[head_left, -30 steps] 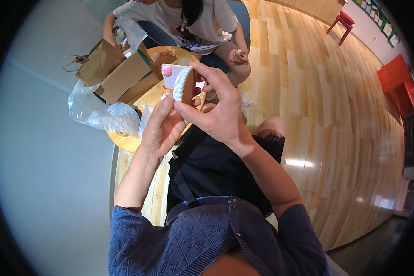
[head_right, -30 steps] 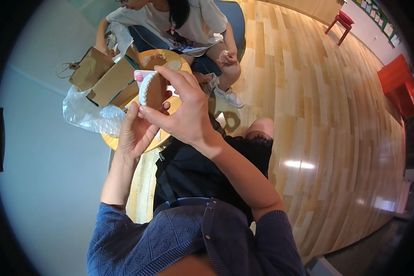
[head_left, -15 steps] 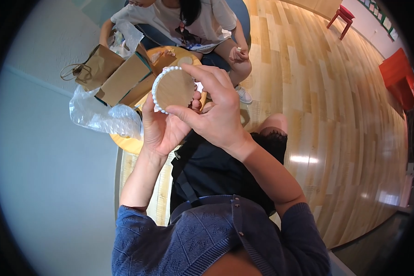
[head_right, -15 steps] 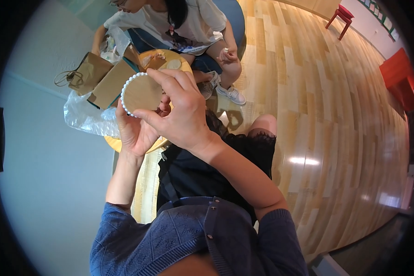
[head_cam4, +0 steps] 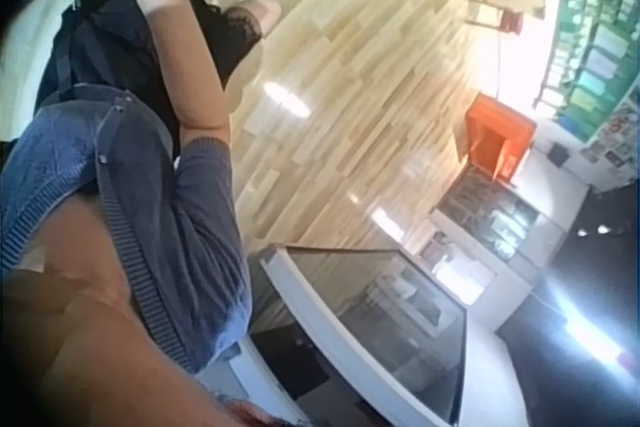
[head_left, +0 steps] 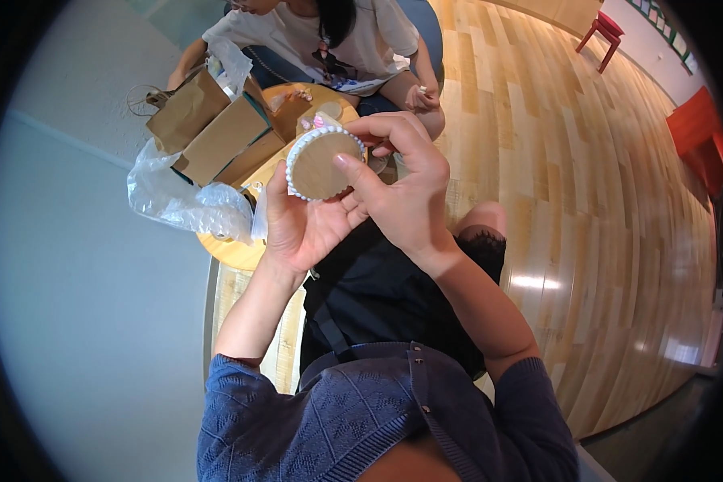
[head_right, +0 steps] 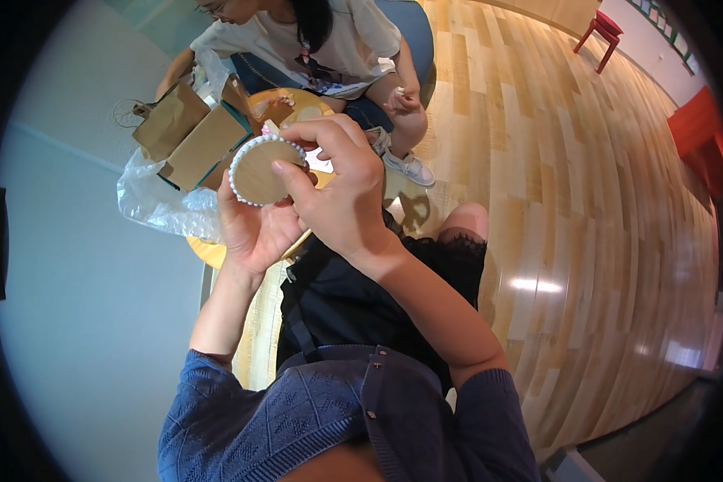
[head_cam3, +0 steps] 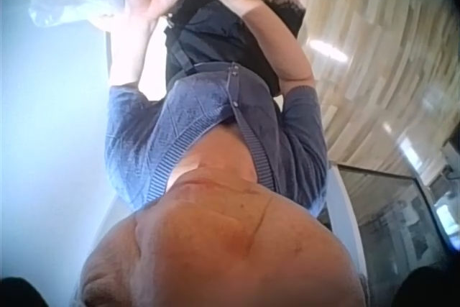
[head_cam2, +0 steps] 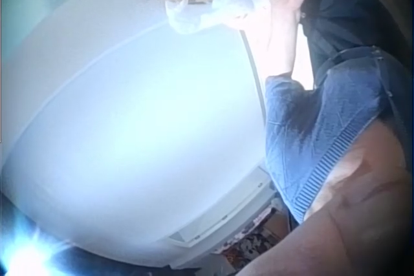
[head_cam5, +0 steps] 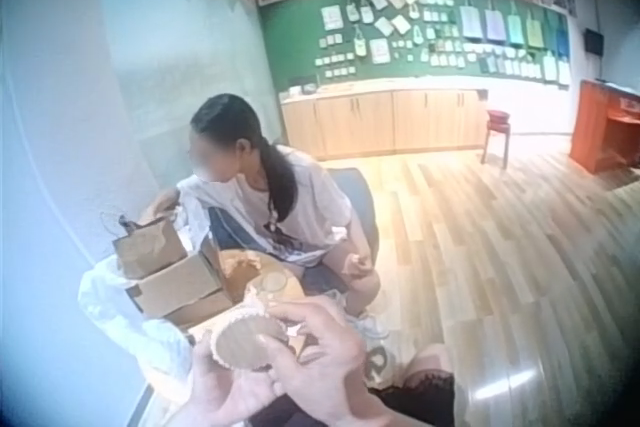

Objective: Inspecting and assembling small craft or toy components at a table.

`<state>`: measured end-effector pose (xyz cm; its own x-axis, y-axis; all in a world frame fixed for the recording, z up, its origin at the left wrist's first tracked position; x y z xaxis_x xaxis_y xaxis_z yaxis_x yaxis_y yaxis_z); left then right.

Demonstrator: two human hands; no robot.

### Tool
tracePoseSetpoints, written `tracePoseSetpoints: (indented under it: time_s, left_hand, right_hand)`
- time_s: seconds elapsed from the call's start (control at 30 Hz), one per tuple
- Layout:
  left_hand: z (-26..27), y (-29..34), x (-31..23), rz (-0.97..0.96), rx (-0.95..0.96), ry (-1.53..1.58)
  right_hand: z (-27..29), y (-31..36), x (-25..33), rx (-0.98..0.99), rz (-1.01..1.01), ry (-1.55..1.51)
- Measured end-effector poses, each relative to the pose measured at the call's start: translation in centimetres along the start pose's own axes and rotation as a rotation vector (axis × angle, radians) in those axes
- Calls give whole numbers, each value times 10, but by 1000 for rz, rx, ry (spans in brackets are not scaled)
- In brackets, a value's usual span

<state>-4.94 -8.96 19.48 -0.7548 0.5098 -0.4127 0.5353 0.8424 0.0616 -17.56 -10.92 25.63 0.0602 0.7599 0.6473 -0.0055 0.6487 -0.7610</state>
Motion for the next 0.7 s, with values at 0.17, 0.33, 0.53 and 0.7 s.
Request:
tracePoseSetpoints:
  time_s: [0.17, 0.33, 0.53, 0.7]
  left_hand:
    - [20, 13, -19, -109, -192, -365]
    - [12, 13, -31, -240, -245, -554]
    - [6, 11, -33, -305, -304, -612]
    - [5, 9, -33, -355, -270, -643]
  right_hand:
    - [2, 4, -4, -47, 40, -35]
    - [-10, 13, -21, -40, -259, -388]
    - [-13, 21, -36, -101, -521, -700]
    - [-9, 24, -40, -126, -518, -755]
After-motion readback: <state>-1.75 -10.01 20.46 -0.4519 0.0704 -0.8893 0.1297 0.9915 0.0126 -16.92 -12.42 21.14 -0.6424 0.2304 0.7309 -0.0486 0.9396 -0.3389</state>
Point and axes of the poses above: each hand's wrist, its own y-axis away from the middle knuckle, its own z-axis out of the back of the hand, x = y × z, the point moved 7 cm from there along -y, towards the middle knuckle, and after that the axes turned 10 degrees about z, right-handed, at the moved point
